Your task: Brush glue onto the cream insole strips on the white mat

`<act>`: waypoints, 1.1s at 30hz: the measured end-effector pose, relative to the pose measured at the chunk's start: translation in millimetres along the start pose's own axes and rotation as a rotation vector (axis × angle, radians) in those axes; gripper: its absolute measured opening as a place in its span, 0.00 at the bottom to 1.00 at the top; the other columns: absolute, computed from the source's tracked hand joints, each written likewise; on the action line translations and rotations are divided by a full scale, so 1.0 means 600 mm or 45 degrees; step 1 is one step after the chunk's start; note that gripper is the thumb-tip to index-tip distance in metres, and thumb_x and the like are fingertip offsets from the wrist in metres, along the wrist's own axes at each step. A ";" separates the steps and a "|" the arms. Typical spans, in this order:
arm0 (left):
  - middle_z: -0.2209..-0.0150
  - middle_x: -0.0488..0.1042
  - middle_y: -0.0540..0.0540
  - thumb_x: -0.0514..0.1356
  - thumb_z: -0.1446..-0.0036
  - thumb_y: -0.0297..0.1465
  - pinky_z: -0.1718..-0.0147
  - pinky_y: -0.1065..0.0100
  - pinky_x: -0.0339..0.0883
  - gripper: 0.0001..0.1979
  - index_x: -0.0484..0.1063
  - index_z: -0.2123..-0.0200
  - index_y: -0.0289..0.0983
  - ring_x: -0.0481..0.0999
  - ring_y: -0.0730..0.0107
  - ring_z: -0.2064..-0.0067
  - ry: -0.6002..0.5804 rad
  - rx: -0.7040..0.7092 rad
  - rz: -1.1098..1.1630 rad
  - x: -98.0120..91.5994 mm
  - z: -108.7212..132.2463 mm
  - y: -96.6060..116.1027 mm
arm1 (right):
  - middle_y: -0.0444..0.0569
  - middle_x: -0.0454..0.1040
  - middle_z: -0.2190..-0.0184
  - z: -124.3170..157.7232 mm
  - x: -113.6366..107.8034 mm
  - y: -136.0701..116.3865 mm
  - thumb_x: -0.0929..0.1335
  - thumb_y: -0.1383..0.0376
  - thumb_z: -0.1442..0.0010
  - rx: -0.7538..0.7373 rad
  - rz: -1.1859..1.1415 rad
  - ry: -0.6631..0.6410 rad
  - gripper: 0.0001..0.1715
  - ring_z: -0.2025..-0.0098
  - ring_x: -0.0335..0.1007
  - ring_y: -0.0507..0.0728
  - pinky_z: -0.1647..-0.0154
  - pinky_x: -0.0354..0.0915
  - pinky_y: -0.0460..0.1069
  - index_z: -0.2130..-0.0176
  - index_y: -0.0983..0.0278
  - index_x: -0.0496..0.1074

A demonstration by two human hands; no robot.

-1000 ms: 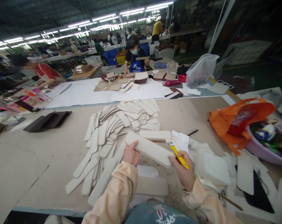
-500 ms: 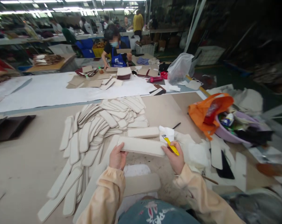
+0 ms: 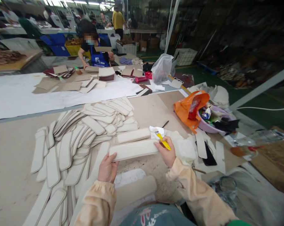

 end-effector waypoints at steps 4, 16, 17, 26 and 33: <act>0.61 0.76 0.43 0.57 0.50 0.18 0.54 0.65 0.70 0.15 0.71 0.58 0.33 0.74 0.66 0.55 -0.028 0.012 0.019 0.003 -0.007 0.002 | 0.37 0.65 0.73 -0.009 0.008 0.004 0.72 0.63 0.54 0.032 -0.013 -0.020 0.20 0.71 0.61 0.49 0.68 0.59 0.44 0.67 0.59 0.57; 0.60 0.76 0.43 0.56 0.50 0.18 0.51 0.61 0.68 0.16 0.71 0.57 0.33 0.73 0.66 0.54 0.015 0.068 0.093 0.005 -0.017 -0.003 | 0.37 0.66 0.71 -0.031 0.028 0.004 0.72 0.65 0.56 0.043 -0.026 -0.051 0.21 0.71 0.63 0.49 0.68 0.59 0.44 0.67 0.59 0.56; 0.59 0.76 0.43 0.56 0.50 0.18 0.51 0.61 0.68 0.16 0.70 0.57 0.33 0.73 0.66 0.54 0.023 0.068 0.094 0.006 -0.018 -0.004 | 0.37 0.66 0.71 -0.032 0.029 0.003 0.72 0.65 0.56 0.041 -0.023 -0.052 0.21 0.71 0.62 0.49 0.69 0.59 0.44 0.67 0.59 0.55; 0.59 0.75 0.44 0.58 0.51 0.19 0.50 0.62 0.67 0.17 0.70 0.57 0.35 0.74 0.66 0.55 0.027 0.076 0.101 0.005 -0.022 -0.015 | 0.38 0.64 0.72 -0.037 0.021 0.024 0.71 0.65 0.54 0.020 0.014 -0.091 0.20 0.73 0.60 0.48 0.72 0.57 0.43 0.66 0.59 0.57; 0.62 0.76 0.45 0.62 0.56 0.23 0.50 0.59 0.64 0.17 0.70 0.59 0.35 0.74 0.64 0.55 -0.009 0.066 0.138 0.009 -0.021 -0.023 | 0.40 0.67 0.70 -0.038 0.007 0.033 0.73 0.65 0.57 0.052 0.067 -0.037 0.23 0.71 0.62 0.49 0.69 0.58 0.44 0.65 0.60 0.59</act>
Point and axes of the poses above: each hand's wrist, its own z-axis away from the middle knuckle, its own x-axis out of the palm, y = z × x, the point moved 4 cm from there along -z, towards the middle knuckle
